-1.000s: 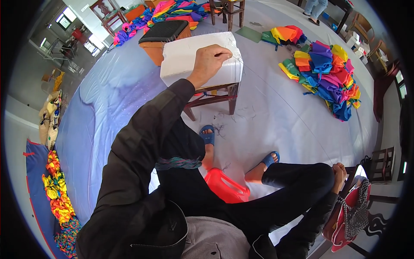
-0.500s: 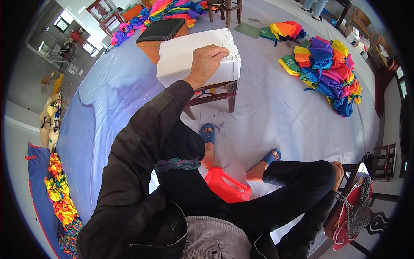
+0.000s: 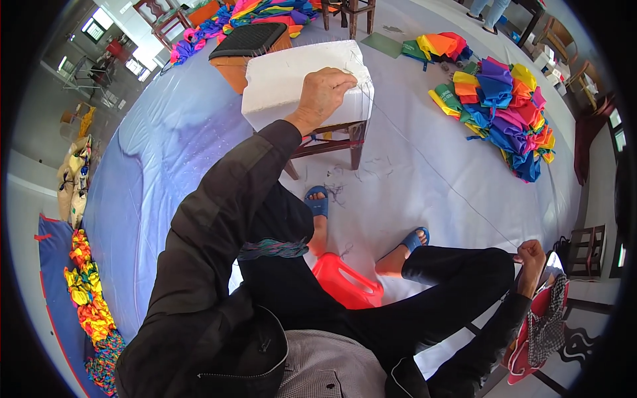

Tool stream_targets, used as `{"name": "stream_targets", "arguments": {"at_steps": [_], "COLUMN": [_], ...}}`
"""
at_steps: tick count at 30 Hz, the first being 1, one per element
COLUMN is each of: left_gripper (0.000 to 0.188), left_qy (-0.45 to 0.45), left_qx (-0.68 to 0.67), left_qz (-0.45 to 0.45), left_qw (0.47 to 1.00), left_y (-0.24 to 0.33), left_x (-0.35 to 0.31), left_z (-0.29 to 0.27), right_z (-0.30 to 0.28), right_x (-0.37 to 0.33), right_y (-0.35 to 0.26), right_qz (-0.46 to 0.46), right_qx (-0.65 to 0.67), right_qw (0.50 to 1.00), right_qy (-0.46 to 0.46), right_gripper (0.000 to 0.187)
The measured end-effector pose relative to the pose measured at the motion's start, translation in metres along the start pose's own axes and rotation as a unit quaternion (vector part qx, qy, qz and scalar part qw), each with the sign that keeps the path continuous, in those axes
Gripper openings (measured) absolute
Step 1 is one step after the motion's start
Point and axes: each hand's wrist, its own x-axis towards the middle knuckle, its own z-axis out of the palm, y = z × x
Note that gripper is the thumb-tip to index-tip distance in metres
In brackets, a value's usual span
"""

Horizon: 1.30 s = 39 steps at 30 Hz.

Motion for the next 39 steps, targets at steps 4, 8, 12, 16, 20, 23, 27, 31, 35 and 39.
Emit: {"name": "stream_targets", "arguments": {"at_steps": [4, 8, 12, 16, 20, 23, 27, 31, 35, 39], "left_gripper": [0.007, 0.006, 0.006, 0.01, 0.019, 0.025, 0.017, 0.028, 0.029, 0.03], "left_qy": [-0.006, -0.009, -0.009, -0.004, -0.006, -0.006, -0.08, -0.004, -0.049, -0.064], "left_qx": [0.004, 0.002, 0.004, -0.007, -0.063, -0.08, 0.119, -0.312, -0.148, -0.095], "left_qz": [-0.003, 0.0, 0.002, -0.025, -0.079, -0.131, -0.128, -0.243, -0.177, -0.253], "left_qw": [1.0, 1.0, 1.0, 1.0, 0.995, 0.988, 0.981, 0.918, 0.972, 0.961], "left_y": [-0.001, -0.003, -0.006, 0.0, 0.014, 0.011, 0.001, 0.011, 0.082, 0.049], "left_x": [0.0, 0.002, 0.0, -0.004, -0.007, -0.009, -0.001, 0.023, 0.008, -0.042], "left_z": [0.001, 0.004, 0.005, 0.004, 0.001, -0.006, -0.04, -0.068, -0.101, -0.126], "right_z": [0.042, 0.136, 0.219, 0.266, 0.281, 0.271, 0.246, 0.222, 0.214, 0.24], "right_x": [-0.027, -0.071, -0.111, -0.124, -0.142, -0.15, -0.14, -0.139, -0.152, -0.169], "right_y": [-0.081, -0.131, -0.126, -0.077, -0.016, 0.001, -0.026, -0.062, -0.065, -0.065], "right_qz": [-0.081, -0.213, -0.259, -0.369, -0.383, -0.318, -0.306, -0.33, -0.188, -0.235], "right_qx": [-0.13, -0.14, -0.134, -0.172, -0.396, -0.499, -0.514, -0.407, -0.475, -0.314], "right_qw": [0.987, 0.95, 0.926, 0.875, 0.805, 0.786, 0.793, 0.847, 0.858, 0.919], "right_qy": [-0.051, -0.179, -0.239, -0.262, -0.222, -0.178, -0.115, -0.087, -0.059, -0.042], "right_gripper": [0.009, 0.01, 0.012, 0.01, 0.009, 0.006, 0.023, 0.029, 0.028, 0.017]}}
